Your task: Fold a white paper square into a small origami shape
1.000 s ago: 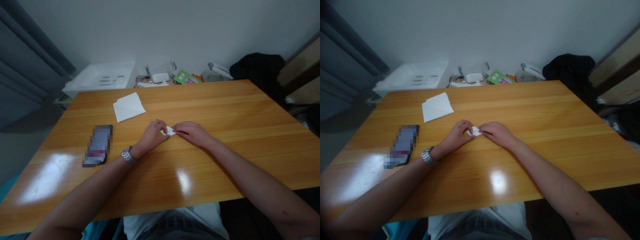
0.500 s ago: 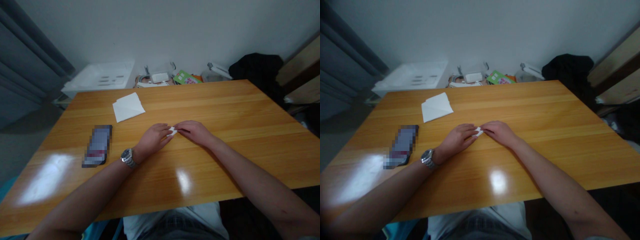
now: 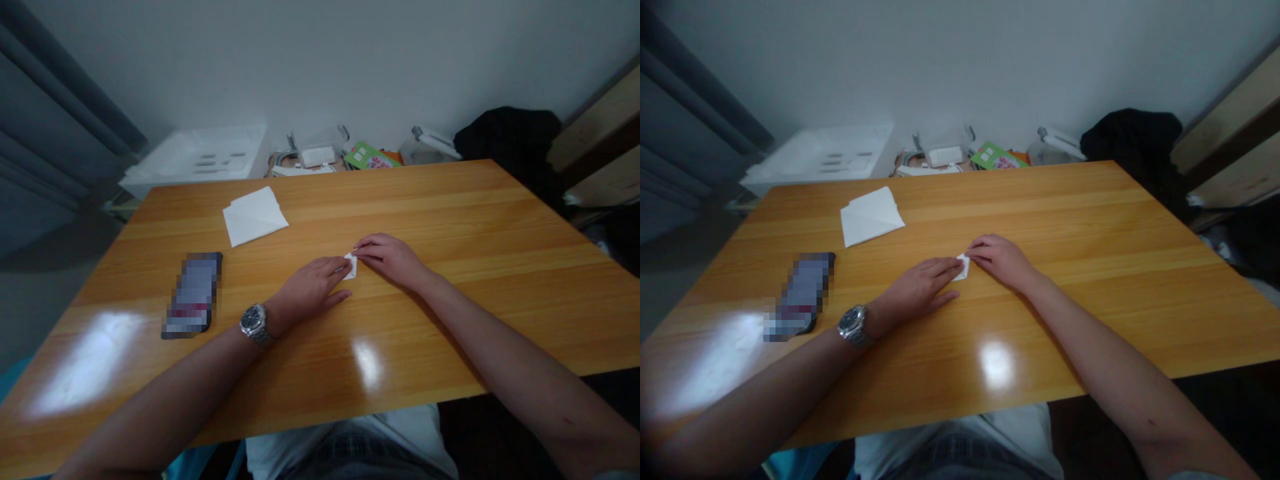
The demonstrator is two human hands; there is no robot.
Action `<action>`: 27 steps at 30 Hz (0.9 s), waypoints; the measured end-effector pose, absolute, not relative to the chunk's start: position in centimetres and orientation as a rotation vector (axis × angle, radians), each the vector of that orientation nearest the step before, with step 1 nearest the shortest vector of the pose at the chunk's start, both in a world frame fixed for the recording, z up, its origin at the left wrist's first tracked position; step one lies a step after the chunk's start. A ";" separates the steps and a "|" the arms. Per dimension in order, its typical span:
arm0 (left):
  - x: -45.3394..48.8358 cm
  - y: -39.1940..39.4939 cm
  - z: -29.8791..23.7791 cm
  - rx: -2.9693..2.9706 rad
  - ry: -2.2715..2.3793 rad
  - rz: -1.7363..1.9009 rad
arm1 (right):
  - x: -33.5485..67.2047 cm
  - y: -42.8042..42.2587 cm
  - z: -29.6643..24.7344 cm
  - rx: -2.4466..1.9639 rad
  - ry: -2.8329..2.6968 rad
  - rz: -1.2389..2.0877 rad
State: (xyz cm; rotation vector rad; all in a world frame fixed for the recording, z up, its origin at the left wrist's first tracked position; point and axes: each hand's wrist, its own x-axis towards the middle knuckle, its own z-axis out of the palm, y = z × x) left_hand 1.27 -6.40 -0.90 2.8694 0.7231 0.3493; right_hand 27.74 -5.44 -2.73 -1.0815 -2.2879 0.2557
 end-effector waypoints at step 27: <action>1.2 -6.6 -0.6 2.830 0.680 0.281 | 28.4 -5.9 -1.4 -1.090 -2.325 0.341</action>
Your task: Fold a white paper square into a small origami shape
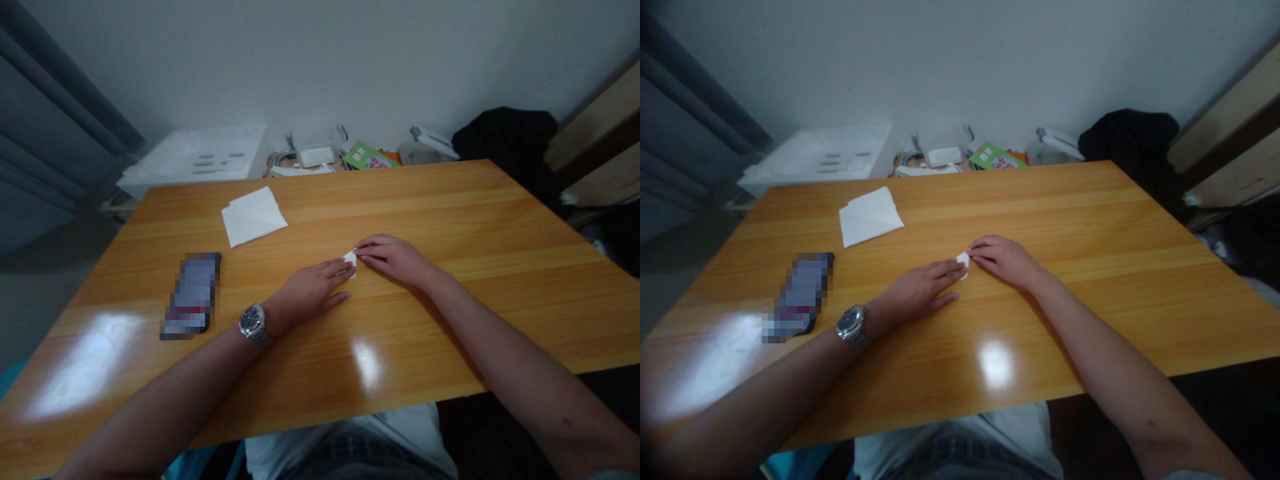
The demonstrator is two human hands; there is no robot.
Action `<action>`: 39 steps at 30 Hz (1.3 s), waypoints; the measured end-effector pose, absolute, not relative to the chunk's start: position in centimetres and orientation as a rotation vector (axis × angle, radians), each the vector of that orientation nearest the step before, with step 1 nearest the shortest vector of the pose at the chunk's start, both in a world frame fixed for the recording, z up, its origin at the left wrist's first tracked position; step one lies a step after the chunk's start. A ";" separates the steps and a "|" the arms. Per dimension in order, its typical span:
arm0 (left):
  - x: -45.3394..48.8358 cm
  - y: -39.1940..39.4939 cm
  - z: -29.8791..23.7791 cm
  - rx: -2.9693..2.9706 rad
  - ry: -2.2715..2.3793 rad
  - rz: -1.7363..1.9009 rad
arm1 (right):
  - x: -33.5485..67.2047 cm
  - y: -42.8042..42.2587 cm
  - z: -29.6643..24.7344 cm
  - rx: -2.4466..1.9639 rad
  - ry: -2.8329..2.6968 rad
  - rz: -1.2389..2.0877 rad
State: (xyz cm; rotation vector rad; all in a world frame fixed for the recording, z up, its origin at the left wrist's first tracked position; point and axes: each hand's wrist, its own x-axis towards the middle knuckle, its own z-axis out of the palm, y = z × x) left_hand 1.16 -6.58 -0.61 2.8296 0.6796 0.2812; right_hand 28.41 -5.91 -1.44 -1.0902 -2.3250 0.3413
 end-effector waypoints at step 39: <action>0.9 -6.2 -0.6 2.782 0.652 0.312 | 29.0 -5.9 -1.2 -1.157 -2.397 0.288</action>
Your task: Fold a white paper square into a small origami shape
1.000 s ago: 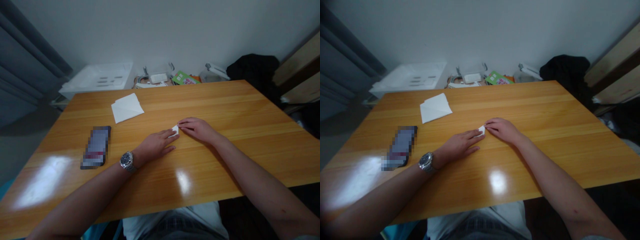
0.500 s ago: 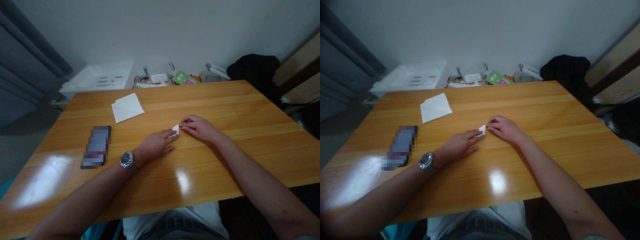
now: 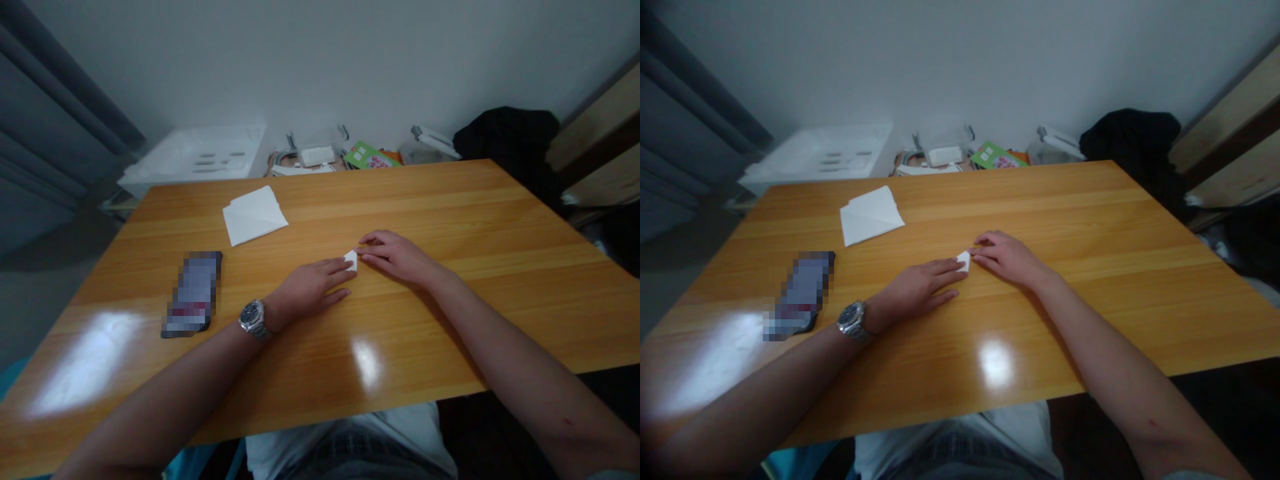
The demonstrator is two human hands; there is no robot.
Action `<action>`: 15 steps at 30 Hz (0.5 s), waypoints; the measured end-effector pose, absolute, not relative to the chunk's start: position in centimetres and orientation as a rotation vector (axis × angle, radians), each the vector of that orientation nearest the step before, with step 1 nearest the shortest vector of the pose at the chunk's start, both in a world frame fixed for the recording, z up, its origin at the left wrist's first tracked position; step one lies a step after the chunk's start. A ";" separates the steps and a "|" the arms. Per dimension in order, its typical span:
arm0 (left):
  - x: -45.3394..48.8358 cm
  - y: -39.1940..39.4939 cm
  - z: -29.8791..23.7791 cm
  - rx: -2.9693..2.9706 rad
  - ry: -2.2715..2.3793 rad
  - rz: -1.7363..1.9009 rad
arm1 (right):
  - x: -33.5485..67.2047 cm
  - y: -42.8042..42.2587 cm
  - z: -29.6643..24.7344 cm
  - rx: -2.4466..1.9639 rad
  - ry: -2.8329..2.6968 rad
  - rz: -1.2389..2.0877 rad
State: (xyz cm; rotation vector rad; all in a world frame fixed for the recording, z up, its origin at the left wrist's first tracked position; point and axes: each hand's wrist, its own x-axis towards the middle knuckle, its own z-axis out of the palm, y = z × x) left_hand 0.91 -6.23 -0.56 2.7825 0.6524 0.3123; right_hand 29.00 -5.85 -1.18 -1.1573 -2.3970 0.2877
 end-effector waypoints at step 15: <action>1.3 -6.3 0.0 2.825 0.654 0.248 | 28.9 -5.9 -1.2 -1.185 -2.415 0.252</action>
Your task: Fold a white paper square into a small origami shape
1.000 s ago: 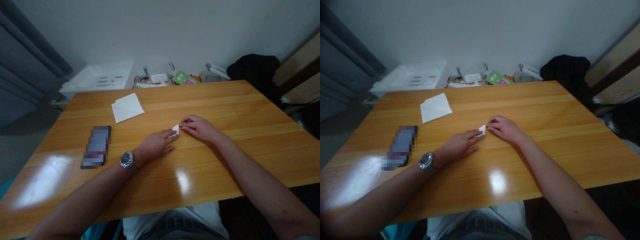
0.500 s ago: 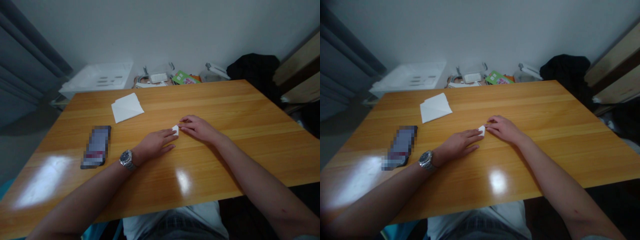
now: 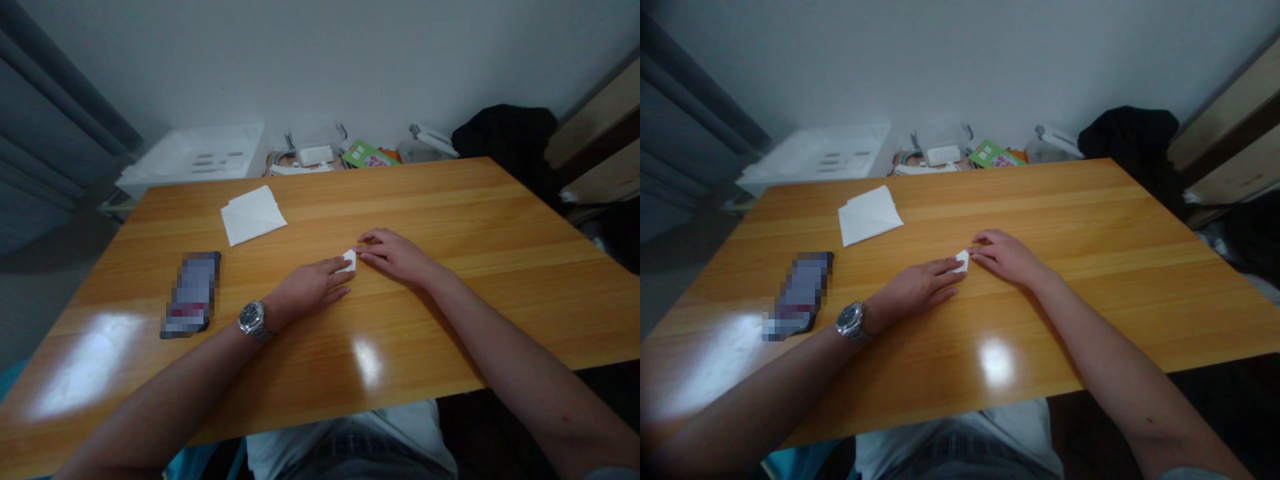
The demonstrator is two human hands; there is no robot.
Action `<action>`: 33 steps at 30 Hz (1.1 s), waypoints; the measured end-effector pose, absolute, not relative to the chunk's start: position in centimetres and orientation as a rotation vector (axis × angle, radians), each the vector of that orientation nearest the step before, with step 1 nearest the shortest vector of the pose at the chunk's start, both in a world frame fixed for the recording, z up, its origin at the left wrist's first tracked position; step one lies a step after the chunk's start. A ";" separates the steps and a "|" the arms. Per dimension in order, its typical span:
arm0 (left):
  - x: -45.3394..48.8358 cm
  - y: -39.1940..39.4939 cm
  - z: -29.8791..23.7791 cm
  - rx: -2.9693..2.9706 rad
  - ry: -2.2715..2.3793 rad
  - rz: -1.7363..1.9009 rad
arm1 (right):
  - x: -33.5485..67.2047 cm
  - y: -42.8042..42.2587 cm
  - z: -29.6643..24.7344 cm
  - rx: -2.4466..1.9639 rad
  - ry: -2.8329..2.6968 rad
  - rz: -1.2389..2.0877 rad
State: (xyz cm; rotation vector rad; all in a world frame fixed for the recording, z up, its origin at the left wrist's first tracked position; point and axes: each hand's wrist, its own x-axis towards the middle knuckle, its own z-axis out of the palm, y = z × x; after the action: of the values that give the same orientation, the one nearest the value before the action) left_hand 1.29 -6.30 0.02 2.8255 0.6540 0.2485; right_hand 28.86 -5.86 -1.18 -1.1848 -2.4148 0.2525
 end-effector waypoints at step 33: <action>1.3 -6.2 0.1 2.883 0.651 0.219 | 28.7 -6.0 -1.2 -1.202 -2.392 0.249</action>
State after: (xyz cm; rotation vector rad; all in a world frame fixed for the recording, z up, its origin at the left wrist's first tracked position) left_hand 1.27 -6.18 0.08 2.8827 0.6512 0.2194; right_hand 28.74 -5.96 -1.20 -1.2019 -2.3919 0.2491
